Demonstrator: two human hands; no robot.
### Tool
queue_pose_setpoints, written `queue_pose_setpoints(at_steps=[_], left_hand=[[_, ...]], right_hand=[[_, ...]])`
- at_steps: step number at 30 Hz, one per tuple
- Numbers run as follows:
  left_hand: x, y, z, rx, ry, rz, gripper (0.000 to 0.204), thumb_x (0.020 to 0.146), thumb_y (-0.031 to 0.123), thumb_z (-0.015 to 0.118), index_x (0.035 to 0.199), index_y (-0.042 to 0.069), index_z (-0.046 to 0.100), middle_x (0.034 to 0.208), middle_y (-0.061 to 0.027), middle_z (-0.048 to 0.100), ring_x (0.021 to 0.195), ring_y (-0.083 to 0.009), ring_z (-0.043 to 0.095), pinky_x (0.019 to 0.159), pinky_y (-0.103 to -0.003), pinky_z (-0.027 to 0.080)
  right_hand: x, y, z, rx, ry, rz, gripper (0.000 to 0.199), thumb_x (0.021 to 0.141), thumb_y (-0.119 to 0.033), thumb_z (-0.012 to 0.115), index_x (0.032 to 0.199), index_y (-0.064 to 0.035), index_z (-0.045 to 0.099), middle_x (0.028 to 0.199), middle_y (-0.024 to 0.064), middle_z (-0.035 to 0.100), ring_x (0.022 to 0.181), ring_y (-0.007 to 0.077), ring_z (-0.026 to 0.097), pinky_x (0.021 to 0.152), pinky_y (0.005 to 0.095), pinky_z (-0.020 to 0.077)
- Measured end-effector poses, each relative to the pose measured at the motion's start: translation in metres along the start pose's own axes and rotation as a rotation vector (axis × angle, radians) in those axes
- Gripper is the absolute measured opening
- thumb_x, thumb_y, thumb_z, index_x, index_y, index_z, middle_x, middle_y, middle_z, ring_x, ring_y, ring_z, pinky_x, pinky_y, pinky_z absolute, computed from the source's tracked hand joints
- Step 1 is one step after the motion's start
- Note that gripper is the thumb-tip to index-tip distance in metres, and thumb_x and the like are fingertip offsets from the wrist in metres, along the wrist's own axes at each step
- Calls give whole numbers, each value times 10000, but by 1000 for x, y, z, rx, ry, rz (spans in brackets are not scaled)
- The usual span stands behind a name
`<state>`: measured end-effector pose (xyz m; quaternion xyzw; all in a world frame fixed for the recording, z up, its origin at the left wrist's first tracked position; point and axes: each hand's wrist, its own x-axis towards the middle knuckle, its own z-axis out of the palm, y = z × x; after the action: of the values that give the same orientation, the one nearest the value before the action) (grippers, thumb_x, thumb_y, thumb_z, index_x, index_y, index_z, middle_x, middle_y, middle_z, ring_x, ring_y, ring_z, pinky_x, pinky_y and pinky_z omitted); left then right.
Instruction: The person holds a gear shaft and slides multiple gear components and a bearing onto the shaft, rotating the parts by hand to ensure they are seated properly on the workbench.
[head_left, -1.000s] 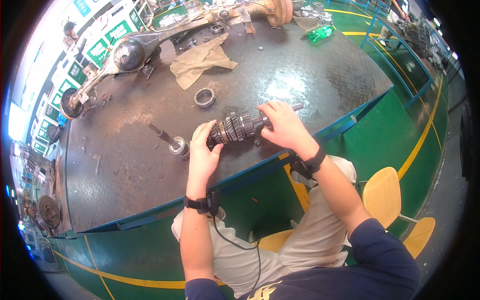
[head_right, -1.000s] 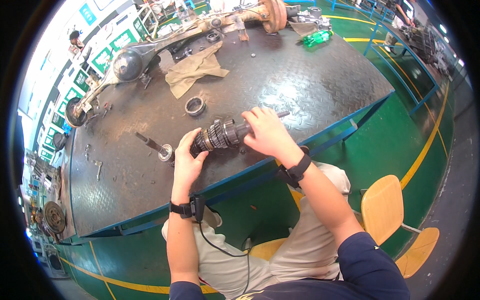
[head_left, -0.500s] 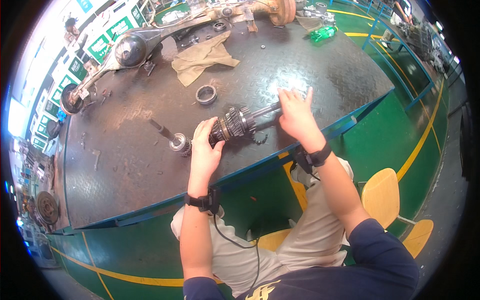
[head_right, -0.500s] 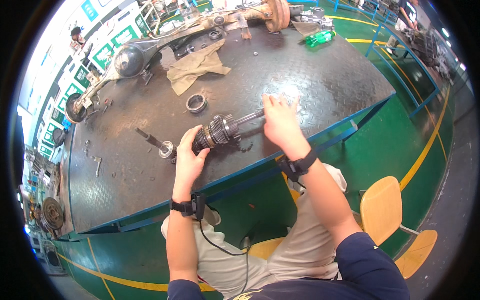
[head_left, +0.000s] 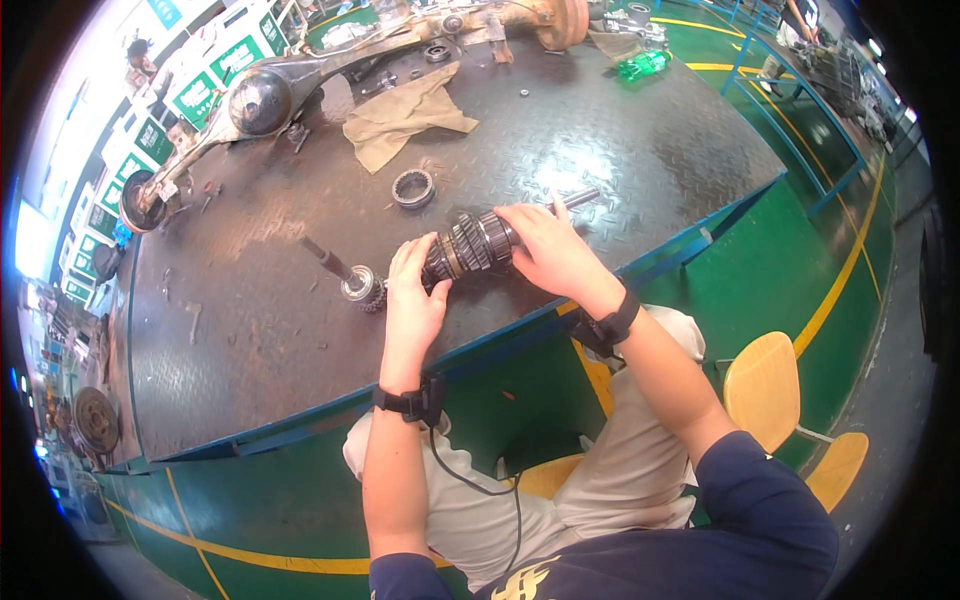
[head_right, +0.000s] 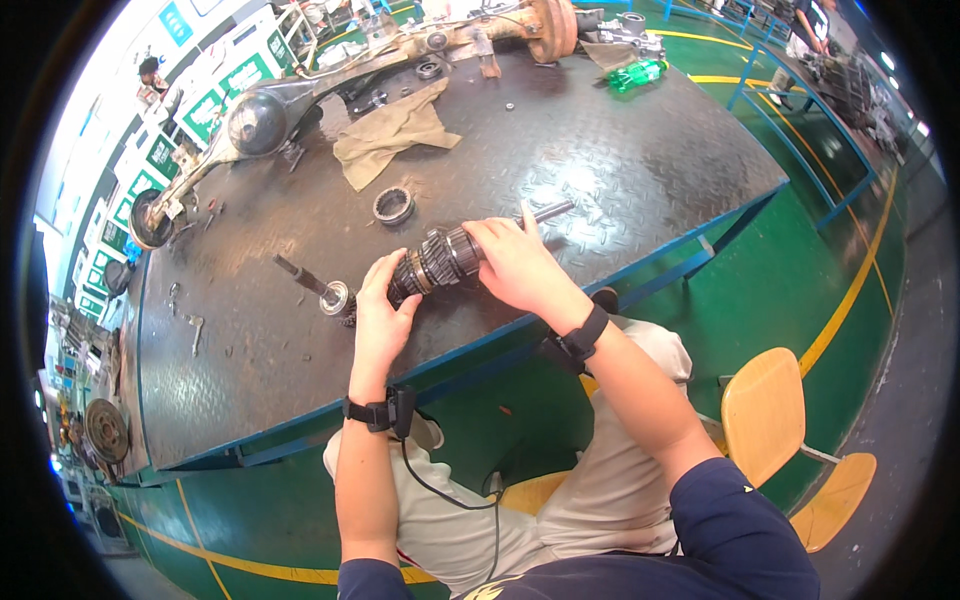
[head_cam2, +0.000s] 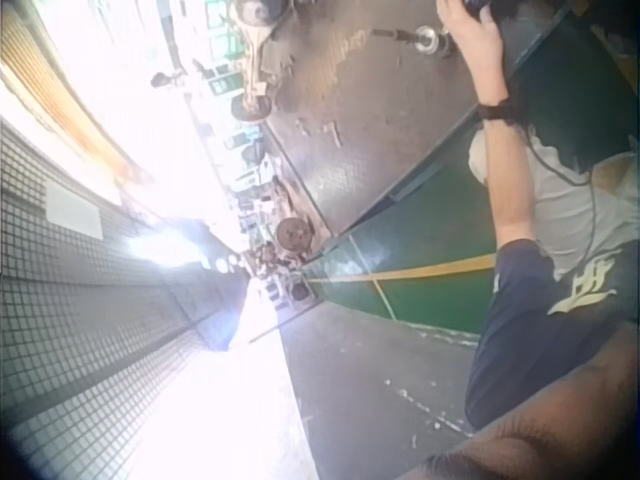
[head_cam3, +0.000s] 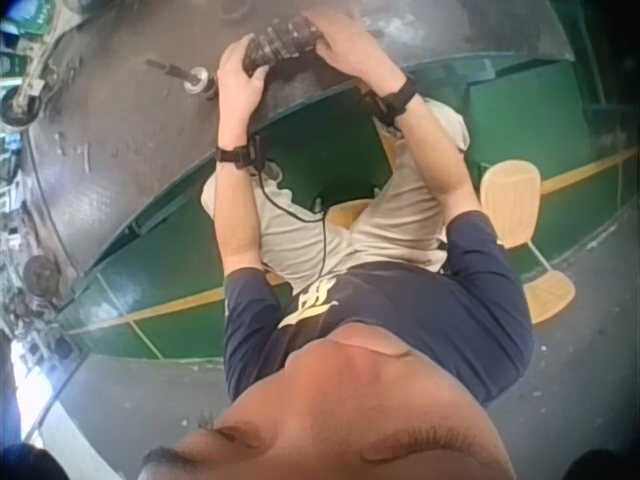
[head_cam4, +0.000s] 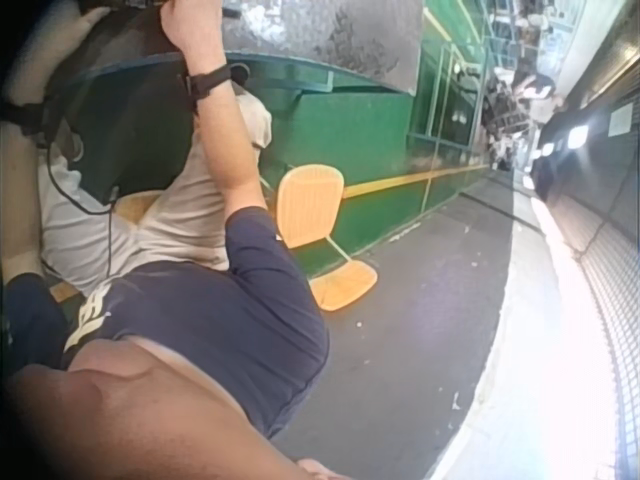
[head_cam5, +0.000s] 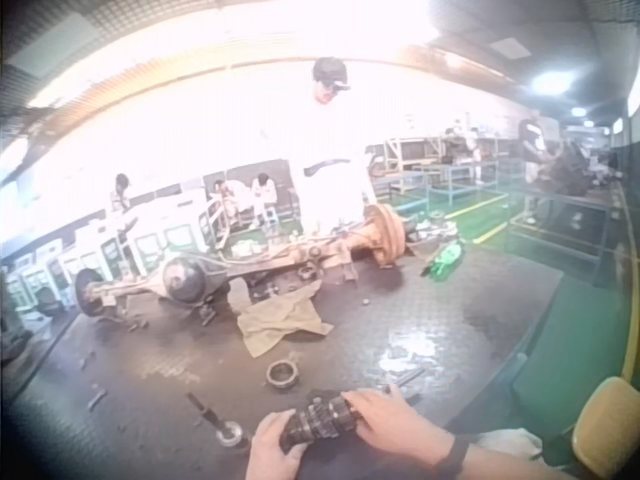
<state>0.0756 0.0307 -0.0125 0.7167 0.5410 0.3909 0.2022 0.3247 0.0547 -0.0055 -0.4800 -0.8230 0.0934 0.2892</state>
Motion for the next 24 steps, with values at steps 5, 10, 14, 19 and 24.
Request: queue_pose_setpoints(at_steps=[5,10,14,19,24], left_hand=[[-1,1,0,-2,4,-22,708,753,-77,822,1421,25,608,1422,-220,612,1390,-399,540,1197,-452,430],[-1,3,-3,-13,6,-25,700,753,-79,821,1413,28,616,1431,-221,610,1397,-394,536,1203,-451,425],[1,4,-3,-6,-1,-32,695,756,-77,818,1413,28,617,1433,-218,612,1408,-396,526,1216,-453,411],[0,5,-2,7,5,-20,694,758,-74,816,1415,33,617,1437,-214,609,1412,-401,521,1225,-458,398],[-3,0,1,35,55,14,676,765,-81,812,1403,20,614,1377,-210,638,1300,-399,611,1146,-430,471]], right_hand=[[-1,9,-13,-19,20,-5,531,878,-70,673,1402,-90,589,1329,135,674,1309,332,612,1199,650,304],[-6,35,-26,-87,106,45,465,881,-80,636,1346,-69,619,1258,146,703,1254,332,639,1127,614,366],[-11,54,-40,-116,152,183,450,880,-80,603,1328,-59,632,1240,172,708,1198,367,655,1182,622,342],[-9,52,-30,-226,177,260,481,876,-65,609,1354,-18,616,1191,194,696,1214,390,635,1200,672,317],[5,3,1,-312,62,165,550,823,18,617,1371,46,579,1197,235,679,1264,382,613,1206,668,299]])
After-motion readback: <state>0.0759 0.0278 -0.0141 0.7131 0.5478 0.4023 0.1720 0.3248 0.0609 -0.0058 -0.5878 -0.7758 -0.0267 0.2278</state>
